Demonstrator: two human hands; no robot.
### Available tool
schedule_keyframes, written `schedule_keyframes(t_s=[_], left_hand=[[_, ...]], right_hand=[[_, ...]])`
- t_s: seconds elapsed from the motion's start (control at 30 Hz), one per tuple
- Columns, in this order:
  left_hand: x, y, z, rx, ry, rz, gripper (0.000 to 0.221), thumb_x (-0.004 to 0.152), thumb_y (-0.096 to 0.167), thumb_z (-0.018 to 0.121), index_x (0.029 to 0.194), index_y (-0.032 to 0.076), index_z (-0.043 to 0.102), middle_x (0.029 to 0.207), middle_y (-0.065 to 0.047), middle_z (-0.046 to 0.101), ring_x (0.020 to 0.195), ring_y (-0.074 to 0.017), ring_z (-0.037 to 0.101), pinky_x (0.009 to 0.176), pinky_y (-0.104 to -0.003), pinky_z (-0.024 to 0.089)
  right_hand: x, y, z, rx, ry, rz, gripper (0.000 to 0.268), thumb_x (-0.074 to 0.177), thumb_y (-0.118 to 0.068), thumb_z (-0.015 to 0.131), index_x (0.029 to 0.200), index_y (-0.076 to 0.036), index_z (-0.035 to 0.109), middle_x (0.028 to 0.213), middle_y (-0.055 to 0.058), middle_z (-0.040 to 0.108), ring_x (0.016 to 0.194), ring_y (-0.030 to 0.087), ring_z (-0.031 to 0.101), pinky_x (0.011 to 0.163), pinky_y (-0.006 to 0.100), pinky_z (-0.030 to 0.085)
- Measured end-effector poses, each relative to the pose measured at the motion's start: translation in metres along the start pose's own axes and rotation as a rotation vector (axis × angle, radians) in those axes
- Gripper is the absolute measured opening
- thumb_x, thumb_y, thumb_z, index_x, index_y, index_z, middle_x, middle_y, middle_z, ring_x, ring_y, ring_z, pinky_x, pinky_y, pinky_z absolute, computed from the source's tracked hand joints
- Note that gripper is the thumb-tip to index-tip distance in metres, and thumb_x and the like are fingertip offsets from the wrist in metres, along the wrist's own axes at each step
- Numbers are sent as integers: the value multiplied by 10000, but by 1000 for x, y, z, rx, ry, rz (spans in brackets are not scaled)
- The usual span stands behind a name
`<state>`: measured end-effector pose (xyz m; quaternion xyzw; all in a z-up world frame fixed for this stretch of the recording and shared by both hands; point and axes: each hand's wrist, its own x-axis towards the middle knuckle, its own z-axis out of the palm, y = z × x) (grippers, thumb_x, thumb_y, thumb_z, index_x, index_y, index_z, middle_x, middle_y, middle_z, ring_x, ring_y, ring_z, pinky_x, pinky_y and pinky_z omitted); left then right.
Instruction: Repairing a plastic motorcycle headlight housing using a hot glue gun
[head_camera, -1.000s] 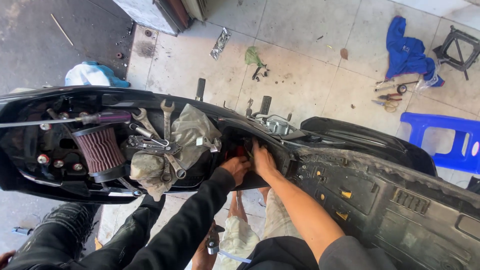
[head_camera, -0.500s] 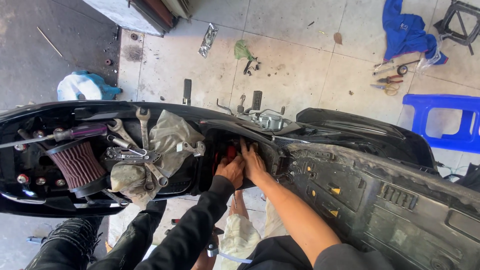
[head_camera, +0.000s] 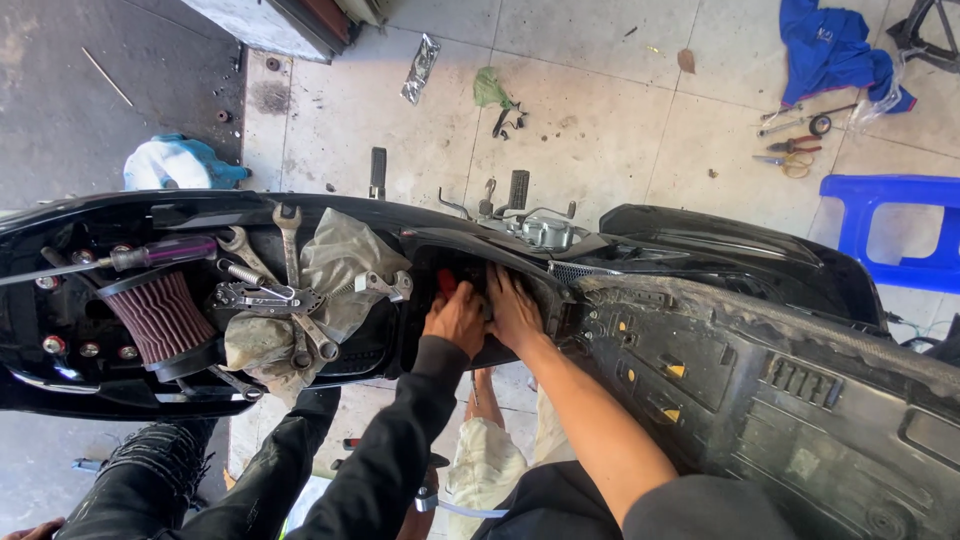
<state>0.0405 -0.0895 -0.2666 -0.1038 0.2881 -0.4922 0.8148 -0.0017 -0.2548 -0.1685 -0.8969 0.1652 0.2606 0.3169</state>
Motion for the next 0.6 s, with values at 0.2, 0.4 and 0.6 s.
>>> schedule_keyframes(t_s=[0.2, 0.4, 0.6], left_hand=[[25, -17, 103, -1573, 488, 534, 484, 787, -37, 771, 1188, 150, 577, 1195, -46, 521, 1112, -289, 495, 1072, -647, 376], [-14, 22, -65, -2719, -268, 326, 583, 809, -24, 786, 1308, 222, 612, 1199, 76, 492, 1277, -109, 462, 1078, -368, 416], [-31, 18, -38, -2810, -545, -300, 414, 932, 260, 570, 1345, 280, 558, 714, -86, 682, 493, -330, 627, 490, -427, 533]], right_hand=[[14, -12, 4, 17, -161, 126, 1219, 777, -204, 840, 1645, -42, 1, 1612, 282, 310, 1447, 506, 375, 1185, 576, 359], [69, 68, 124, -25, -136, 73, 1204, 713, -202, 837, 1642, -113, 77, 1659, 228, 251, 1432, 501, 407, 1152, 590, 411], [47, 34, 61, -55, -78, -22, 1139, 699, -52, 823, 1629, -29, 165, 1623, 283, 250, 1262, 530, 551, 985, 607, 558]])
